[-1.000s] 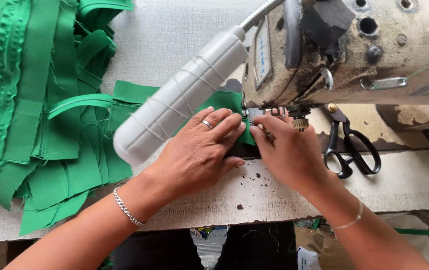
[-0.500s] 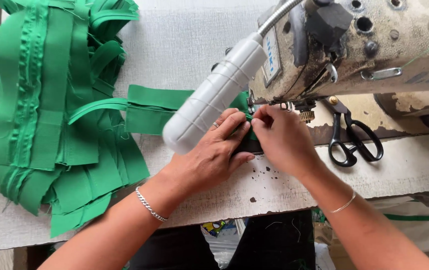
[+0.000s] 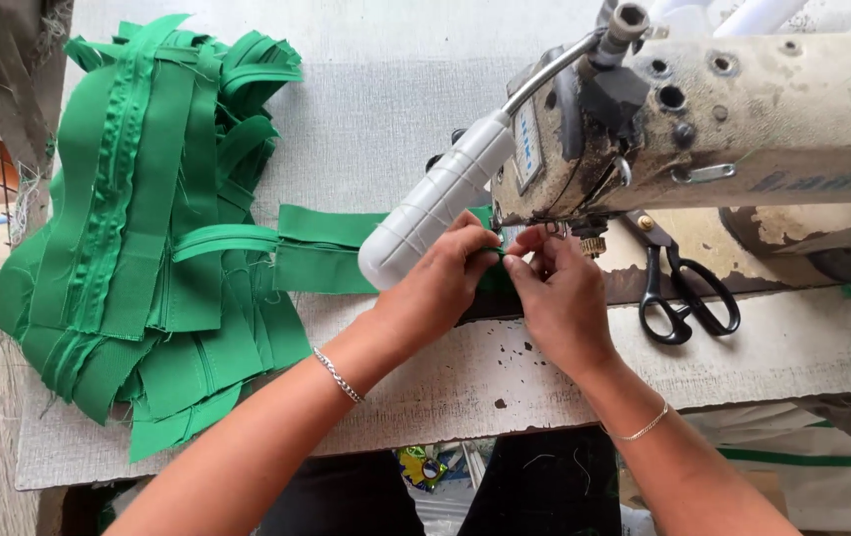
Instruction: Sewing green zippers onto strips of green fabric using an industrial sewing machine and trimming with scissors.
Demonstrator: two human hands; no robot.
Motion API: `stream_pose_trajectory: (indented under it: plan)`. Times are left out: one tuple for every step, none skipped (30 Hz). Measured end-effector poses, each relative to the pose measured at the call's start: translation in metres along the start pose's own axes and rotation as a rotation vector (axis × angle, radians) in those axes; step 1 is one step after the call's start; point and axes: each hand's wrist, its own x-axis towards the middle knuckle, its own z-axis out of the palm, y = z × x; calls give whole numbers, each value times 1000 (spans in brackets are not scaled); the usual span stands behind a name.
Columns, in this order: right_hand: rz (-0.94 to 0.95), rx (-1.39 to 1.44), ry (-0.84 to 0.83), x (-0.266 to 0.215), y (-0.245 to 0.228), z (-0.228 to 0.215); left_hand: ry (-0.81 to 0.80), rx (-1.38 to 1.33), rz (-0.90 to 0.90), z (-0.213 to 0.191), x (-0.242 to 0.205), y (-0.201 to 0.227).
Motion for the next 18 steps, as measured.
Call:
stream_pose_trajectory:
  plan:
    - [-26,-18,-16,1,5,1,12,60,53,0,1,1]
    - [-41,-39,-34,-1,11,0,18,114,100,3,0,2]
    - [-35,-41,-32,-3,5,-5,12,110,100,0,-1,7]
    - [7,-71,-62,-5,-1,-10,38,146,126,-3,-2,11]
    - [50,-100,-93,-6,-7,-15,64,181,153,-6,-2,15]
    - [51,-98,-92,-5,-11,-17,62,183,153,-5,-3,14]
    - [42,-175,-136,-3,-14,-19,84,196,152,-5,-3,14]
    - [36,-252,-176,-2,-18,-22,103,207,153,-3,-3,13]
    - [40,-250,-172,3,-14,-20,97,207,155,-6,-4,15]
    - [2,-305,-199,8,-9,-18,101,223,133,-7,-4,17]
    - [-36,-360,-227,13,-5,-16,104,239,112,-10,-5,19]
    - [-33,-361,-224,13,-7,-16,101,238,114,-10,-5,23]
    - [-37,-372,-241,14,-9,-15,87,249,118,-12,-6,27]
    - [-45,-383,-261,15,-11,-13,76,262,121,-14,-6,30]
    - [-46,-384,-261,14,-10,-15,77,262,122,-11,-3,27]
    - [6,-333,-240,12,-9,-16,61,185,137,-9,-1,23]
    - [57,-282,-219,10,-7,-17,45,109,153,-6,0,19]
    - [56,-280,-227,7,-11,-18,48,111,147,-5,0,17]
